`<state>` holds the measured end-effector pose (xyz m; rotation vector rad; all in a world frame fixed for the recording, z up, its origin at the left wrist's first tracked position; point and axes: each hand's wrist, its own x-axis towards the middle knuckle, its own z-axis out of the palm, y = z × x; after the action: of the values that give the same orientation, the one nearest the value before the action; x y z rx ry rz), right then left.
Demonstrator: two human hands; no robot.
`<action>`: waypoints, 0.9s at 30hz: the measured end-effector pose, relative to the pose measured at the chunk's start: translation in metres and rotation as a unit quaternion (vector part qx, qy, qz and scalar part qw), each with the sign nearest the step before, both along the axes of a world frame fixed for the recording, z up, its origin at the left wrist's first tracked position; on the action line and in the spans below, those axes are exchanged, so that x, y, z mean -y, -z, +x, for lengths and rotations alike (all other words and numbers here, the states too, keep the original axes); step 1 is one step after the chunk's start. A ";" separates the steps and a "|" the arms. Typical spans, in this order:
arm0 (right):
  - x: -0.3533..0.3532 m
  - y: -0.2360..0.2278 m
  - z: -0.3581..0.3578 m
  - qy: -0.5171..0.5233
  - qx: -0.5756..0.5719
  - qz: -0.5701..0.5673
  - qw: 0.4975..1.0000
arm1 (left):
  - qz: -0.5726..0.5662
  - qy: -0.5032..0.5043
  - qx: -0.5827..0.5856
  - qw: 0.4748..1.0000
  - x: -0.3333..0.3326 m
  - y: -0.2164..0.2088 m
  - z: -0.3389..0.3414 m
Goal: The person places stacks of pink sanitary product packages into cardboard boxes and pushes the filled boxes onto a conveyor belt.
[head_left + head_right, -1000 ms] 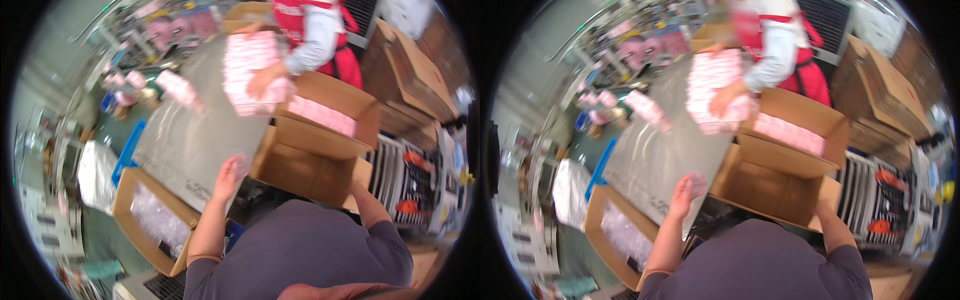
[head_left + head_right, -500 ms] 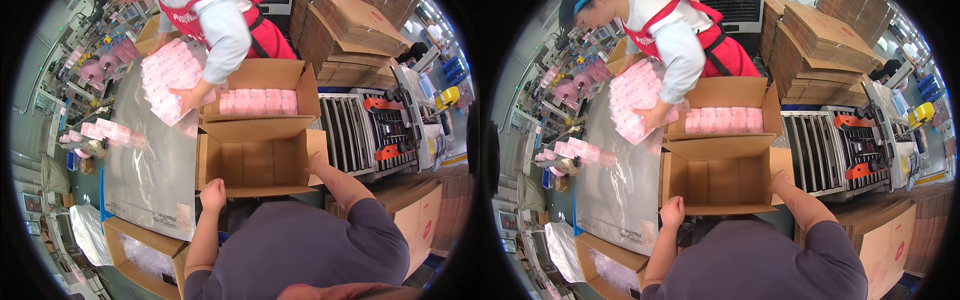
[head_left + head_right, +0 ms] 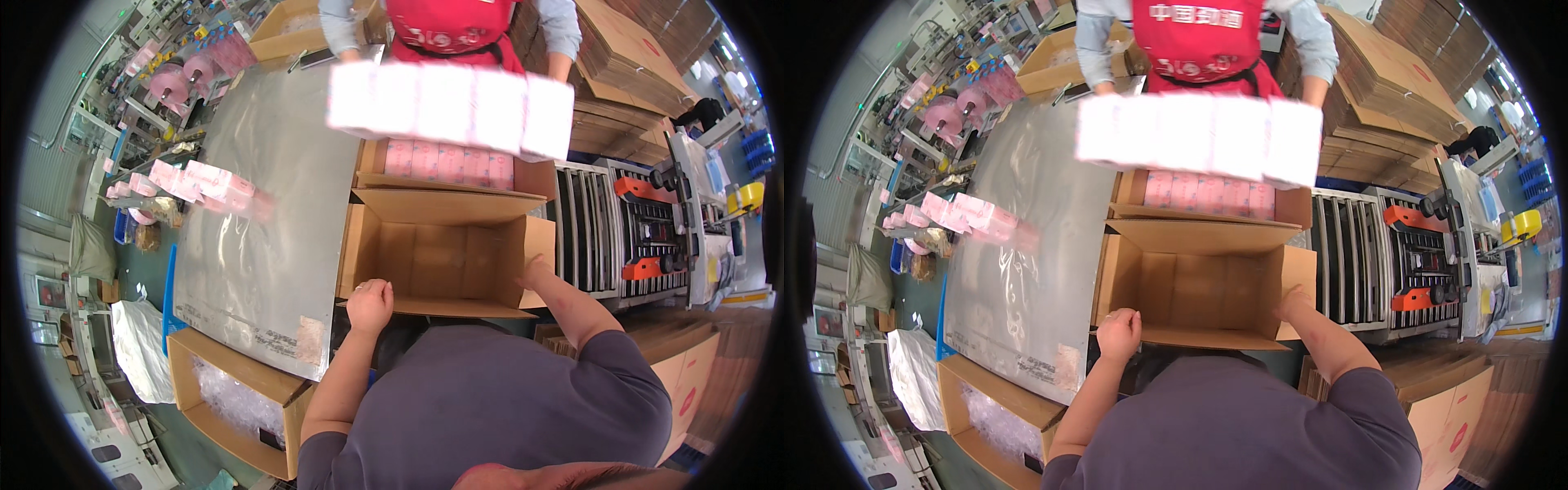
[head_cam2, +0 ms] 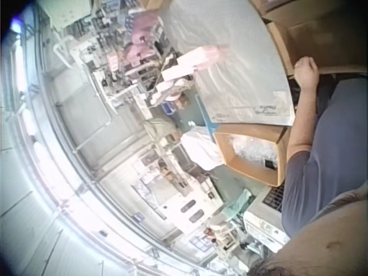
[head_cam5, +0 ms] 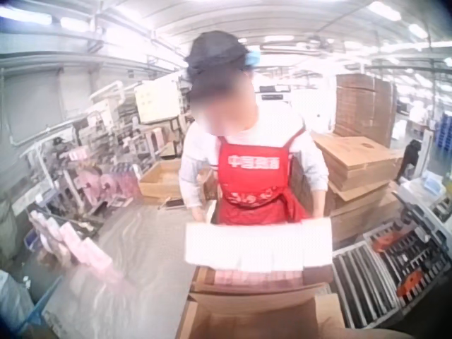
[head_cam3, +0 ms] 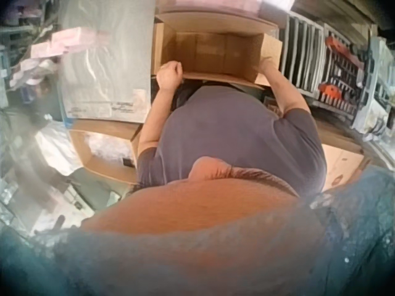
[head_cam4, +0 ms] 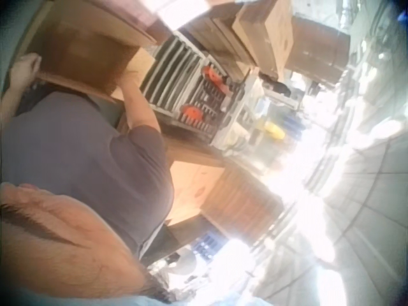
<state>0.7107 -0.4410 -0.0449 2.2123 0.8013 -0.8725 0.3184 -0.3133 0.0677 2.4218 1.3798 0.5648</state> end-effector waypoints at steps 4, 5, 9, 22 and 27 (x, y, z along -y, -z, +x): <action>0.000 0.008 0.008 -0.075 -0.003 -0.013 0.997 | -0.046 0.003 0.038 0.998 -0.001 -0.003 -0.003; -0.001 0.000 0.006 -0.126 -0.011 -0.025 0.992 | -0.083 0.008 0.049 0.995 -0.003 -0.011 -0.003; -0.018 -0.036 -0.003 -0.182 0.007 -0.040 0.982 | -0.197 0.035 0.220 0.955 -0.041 -0.026 -0.041; -0.271 -0.196 -0.277 -0.343 -0.340 0.390 0.784 | -0.129 -0.234 -0.066 0.961 -0.384 -0.046 -0.192; -0.365 -0.182 -0.344 -0.356 -0.230 0.501 0.754 | -0.027 -0.064 -0.073 0.995 -0.355 0.016 -0.156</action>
<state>0.3664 -0.0762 0.1369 2.0844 2.6373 -0.6176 0.1623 0.0420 0.0518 2.3864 1.5969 0.3806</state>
